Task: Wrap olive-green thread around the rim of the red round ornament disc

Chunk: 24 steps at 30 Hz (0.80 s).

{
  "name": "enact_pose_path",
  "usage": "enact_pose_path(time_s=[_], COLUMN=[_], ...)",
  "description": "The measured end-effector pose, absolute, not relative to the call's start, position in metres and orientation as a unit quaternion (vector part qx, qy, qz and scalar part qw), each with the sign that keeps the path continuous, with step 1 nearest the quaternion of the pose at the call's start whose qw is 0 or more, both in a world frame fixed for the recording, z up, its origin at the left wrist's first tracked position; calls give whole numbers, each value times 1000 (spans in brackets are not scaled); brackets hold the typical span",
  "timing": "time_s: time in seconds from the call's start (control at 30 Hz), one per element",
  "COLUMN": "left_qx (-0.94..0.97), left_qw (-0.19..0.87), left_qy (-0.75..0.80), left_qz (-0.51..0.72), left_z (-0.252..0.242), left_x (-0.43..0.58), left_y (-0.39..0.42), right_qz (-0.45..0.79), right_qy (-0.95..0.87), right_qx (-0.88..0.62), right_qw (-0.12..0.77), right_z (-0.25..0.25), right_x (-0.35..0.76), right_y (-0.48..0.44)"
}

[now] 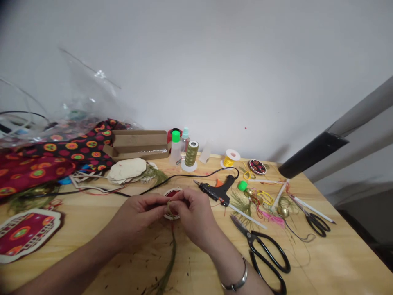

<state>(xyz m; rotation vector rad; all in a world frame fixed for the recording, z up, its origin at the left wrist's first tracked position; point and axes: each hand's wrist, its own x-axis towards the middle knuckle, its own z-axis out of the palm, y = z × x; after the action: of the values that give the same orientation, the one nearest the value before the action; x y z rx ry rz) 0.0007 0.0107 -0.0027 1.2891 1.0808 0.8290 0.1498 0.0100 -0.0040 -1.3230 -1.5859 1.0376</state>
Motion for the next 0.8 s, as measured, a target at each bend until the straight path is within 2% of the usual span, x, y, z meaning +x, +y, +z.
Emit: enact_pose_path(time_s=[0.23,0.6,0.8], left_qx=[548,478,474], left_qw=[547,624,641], left_qy=[516,507,492], left_qz=[366,354,349], left_z=[-2,0,-2], left_x=[4,3,2], left_y=[10,11,11], right_qz=[437,634,654], right_qy=[-593,-417,-390], right_qx=[-544,-492,-478], right_qw=[402,426,437], right_z=[-7,-1,-1], right_x=[149,147,148], right_y=[12,14,14])
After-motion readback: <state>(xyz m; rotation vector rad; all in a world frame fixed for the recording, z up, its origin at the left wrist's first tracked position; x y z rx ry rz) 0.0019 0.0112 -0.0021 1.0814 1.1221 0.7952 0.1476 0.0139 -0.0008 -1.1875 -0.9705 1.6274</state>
